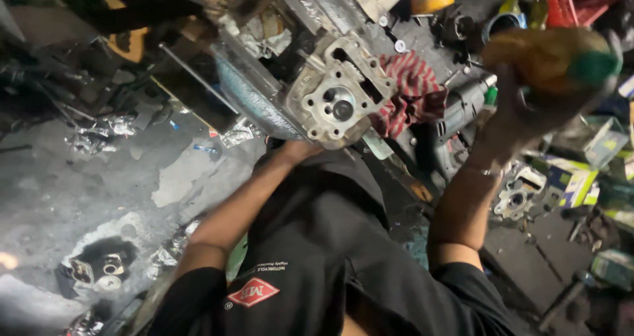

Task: The person cleans a metal engine part with a cloth, applies liquid from a bottle, and then uses a power drill to work on the part. The person handles the engine part, a cloth, a bottle, and a power drill.

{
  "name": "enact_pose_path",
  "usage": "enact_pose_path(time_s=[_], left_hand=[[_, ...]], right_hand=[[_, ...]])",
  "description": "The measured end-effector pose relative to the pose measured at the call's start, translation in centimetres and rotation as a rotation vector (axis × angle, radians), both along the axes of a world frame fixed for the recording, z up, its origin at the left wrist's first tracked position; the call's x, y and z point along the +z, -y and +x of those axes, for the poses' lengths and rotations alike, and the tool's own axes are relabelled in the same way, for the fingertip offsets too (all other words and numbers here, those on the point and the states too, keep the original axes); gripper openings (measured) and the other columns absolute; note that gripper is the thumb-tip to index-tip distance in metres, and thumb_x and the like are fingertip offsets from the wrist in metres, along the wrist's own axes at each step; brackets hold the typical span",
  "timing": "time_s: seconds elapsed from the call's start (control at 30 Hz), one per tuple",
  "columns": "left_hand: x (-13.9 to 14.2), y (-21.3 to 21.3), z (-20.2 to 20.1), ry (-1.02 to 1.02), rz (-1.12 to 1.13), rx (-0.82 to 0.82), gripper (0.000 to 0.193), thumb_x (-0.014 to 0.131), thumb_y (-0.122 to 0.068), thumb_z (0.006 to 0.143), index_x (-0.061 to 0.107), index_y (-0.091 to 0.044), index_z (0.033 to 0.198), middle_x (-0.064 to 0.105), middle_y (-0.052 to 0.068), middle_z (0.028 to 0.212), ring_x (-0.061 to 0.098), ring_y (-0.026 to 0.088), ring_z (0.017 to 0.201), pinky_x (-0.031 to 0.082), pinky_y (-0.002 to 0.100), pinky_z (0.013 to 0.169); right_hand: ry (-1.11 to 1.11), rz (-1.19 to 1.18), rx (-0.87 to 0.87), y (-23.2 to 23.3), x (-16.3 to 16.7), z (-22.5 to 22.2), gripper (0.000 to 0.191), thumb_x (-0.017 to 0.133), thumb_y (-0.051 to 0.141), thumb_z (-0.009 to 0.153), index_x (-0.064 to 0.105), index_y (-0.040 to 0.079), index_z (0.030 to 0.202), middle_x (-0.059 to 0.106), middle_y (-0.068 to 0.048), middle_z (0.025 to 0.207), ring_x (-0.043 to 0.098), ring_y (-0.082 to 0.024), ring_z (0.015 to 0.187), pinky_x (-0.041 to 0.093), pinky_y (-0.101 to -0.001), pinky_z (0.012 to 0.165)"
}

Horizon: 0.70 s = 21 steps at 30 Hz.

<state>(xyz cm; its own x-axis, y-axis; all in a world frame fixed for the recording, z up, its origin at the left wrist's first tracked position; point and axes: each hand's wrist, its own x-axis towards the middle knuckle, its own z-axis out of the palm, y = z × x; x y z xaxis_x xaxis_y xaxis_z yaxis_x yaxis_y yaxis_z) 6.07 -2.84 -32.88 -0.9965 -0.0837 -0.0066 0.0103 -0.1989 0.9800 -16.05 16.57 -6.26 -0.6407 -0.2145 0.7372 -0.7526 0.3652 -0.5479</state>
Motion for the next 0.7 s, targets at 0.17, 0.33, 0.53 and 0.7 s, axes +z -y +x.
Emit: enact_pose_path(time_s=[0.17, 0.33, 0.53, 0.7], left_hand=[[0.9, 0.7, -0.3, -0.154, -0.580, -0.021, 0.044, 0.056, -0.033, 0.106, 0.053, -0.013, 0.145, 0.056, 0.006, 0.150, 0.054, 0.025, 0.137, 0.045, 0.044, 0.117], [1.8, 2.1, 1.5, -0.200, -0.948, 0.019, 0.048, 0.060, -0.036, 0.099, 0.060, -0.015, 0.142, 0.055, 0.010, 0.149, 0.050, 0.033, 0.138, 0.039, 0.050, 0.114], [1.0, 1.5, 0.6, -0.169, -0.796, -0.030, 0.044, 0.058, -0.037, 0.104, 0.058, -0.016, 0.143, 0.054, 0.010, 0.150, 0.049, 0.031, 0.140, 0.038, 0.050, 0.119], [0.0, 1.6, 1.0, -0.129, -1.017, 0.023, 0.049, 0.064, -0.035, 0.099, 0.057, -0.015, 0.144, 0.055, 0.009, 0.148, 0.050, 0.028, 0.137, 0.042, 0.048, 0.113]], right_hand=[[0.487, -0.183, 0.136, -2.0, -6.4, -4.0, 0.095, 0.094, -0.008, 0.092, 0.031, 0.007, 0.162, 0.053, -0.014, 0.154, 0.056, -0.028, 0.140, 0.049, -0.0442, 0.117], [0.586, -0.264, 0.124, -1.9, -14.0, -6.6, 0.101, 0.094, -0.014, 0.095, 0.024, 0.005, 0.165, 0.042, -0.015, 0.164, 0.050, -0.027, 0.146, 0.050, -0.0435, 0.119], [0.386, -0.142, -0.075, 1.3, -13.9, -5.0, 0.064, 0.083, 0.007, 0.098, 0.041, 0.010, 0.147, 0.045, -0.016, 0.157, 0.046, -0.028, 0.144, 0.045, -0.0464, 0.121], [0.070, 0.084, 0.076, 4.6, -5.8, 4.2, 0.028, 0.069, 0.031, 0.100, 0.065, 0.018, 0.124, 0.053, -0.016, 0.146, 0.044, -0.029, 0.140, 0.041, -0.0500, 0.121]])
